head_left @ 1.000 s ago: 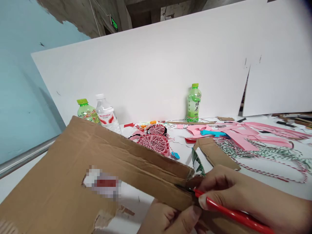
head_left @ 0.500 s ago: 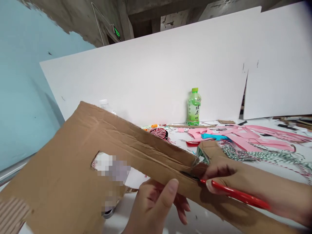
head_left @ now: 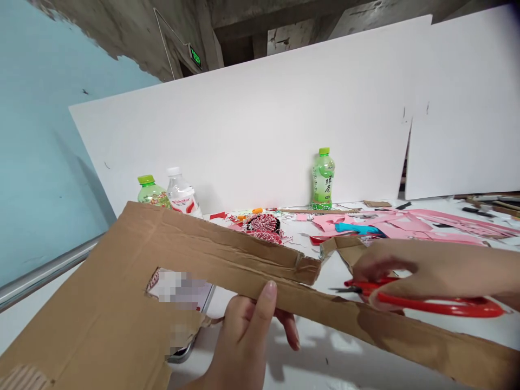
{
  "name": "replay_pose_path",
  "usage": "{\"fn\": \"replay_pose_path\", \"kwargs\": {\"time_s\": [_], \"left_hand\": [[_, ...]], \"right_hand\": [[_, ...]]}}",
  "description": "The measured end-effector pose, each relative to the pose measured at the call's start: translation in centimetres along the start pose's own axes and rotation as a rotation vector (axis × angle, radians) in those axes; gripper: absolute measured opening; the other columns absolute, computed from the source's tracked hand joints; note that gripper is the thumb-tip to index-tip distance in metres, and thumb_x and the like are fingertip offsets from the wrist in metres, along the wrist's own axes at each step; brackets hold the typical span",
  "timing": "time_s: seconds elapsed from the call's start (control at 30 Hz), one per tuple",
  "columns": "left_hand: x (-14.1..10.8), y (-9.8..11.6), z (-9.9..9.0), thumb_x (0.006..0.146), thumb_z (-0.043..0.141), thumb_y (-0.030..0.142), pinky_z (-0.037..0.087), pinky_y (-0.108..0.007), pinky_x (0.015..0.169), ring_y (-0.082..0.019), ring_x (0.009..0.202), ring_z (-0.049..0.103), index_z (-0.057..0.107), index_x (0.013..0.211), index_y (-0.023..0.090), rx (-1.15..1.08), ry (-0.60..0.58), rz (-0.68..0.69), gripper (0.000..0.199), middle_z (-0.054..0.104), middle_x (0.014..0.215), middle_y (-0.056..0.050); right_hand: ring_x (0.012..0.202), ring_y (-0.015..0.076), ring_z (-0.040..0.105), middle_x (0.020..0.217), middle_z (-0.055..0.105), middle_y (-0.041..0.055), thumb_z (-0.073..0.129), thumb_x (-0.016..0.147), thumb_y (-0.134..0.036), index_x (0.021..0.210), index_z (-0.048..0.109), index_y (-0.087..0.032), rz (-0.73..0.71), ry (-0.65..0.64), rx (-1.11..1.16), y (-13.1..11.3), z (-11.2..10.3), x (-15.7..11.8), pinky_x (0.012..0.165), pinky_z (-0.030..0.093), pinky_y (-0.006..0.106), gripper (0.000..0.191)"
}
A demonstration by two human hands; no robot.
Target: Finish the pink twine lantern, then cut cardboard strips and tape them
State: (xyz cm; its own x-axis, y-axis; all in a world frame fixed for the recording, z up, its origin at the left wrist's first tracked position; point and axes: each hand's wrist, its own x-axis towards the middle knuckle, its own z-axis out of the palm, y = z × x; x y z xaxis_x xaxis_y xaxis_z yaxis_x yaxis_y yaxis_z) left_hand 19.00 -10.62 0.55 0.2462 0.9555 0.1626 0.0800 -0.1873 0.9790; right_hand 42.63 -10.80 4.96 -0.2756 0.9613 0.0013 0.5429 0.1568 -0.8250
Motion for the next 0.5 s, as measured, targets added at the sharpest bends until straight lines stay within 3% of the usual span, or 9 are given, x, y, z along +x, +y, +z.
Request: {"fn": "replay_pose_path", "kwargs": {"time_s": [0.13,0.2,0.33,0.43,0.5], "left_hand": [[-0.2,-0.1,-0.1,0.091,0.042,0.047,0.047,-0.026,0.074,-0.019,0.06,0.06,0.058,0.042,0.024,0.053,-0.027,-0.056,0.057,0.059,0.048,-0.001],[-0.4,-0.3,-0.3,0.089,0.043,0.05,0.047,-0.027,0.073,-0.019,0.058,0.06,0.06,0.041,0.024,0.071,-0.056,-0.091,0.057,0.061,0.048,-0.002],[-0.6,-0.7,-0.7,0.086,0.049,0.054,0.047,-0.026,0.075,-0.019,0.061,0.062,0.067,0.049,0.021,0.049,-0.144,-0.175,0.052,0.067,0.052,-0.002],[-0.6,-0.8,-0.9,0.087,0.046,0.056,0.046,-0.024,0.073,-0.019,0.066,0.063,0.069,0.053,0.021,0.013,-0.169,-0.194,0.054,0.07,0.059,-0.002],[-0.6,-0.7,-0.9,0.088,0.044,0.055,0.045,-0.024,0.075,-0.02,0.071,0.064,0.066,0.049,0.021,0.048,-0.174,-0.182,0.056,0.072,0.063,-0.002]], "right_hand": [[0.057,0.0148,0.061,0.066,0.066,0.0006,0.048,0.081,-0.041,0.07,0.069,-0.02,-0.057,-0.215,0.04,-0.9,-0.6,-0.2,0.057,0.046,0.026,0.031],[0.066,0.0177,0.062,0.074,0.068,0.0023,0.051,0.079,-0.047,0.072,0.071,-0.021,-0.087,-0.156,0.006,-1.9,0.2,-0.7,0.061,0.047,0.028,0.033],[0.091,0.0288,0.057,0.094,0.069,0.0052,0.065,0.064,-0.056,0.074,0.074,-0.029,0.035,0.134,-0.128,-3.3,2.5,-1.8,0.075,0.045,0.038,0.03],[0.09,0.0285,0.056,0.094,0.069,0.0035,0.065,0.063,-0.06,0.084,0.074,-0.034,0.064,0.181,-0.098,-3.5,3.3,-2.2,0.079,0.043,0.041,0.034],[0.086,0.0274,0.055,0.092,0.069,0.0035,0.064,0.066,-0.056,0.078,0.073,-0.033,0.006,0.178,-0.118,-3.4,3.5,-2.1,0.078,0.042,0.04,0.027]]}}
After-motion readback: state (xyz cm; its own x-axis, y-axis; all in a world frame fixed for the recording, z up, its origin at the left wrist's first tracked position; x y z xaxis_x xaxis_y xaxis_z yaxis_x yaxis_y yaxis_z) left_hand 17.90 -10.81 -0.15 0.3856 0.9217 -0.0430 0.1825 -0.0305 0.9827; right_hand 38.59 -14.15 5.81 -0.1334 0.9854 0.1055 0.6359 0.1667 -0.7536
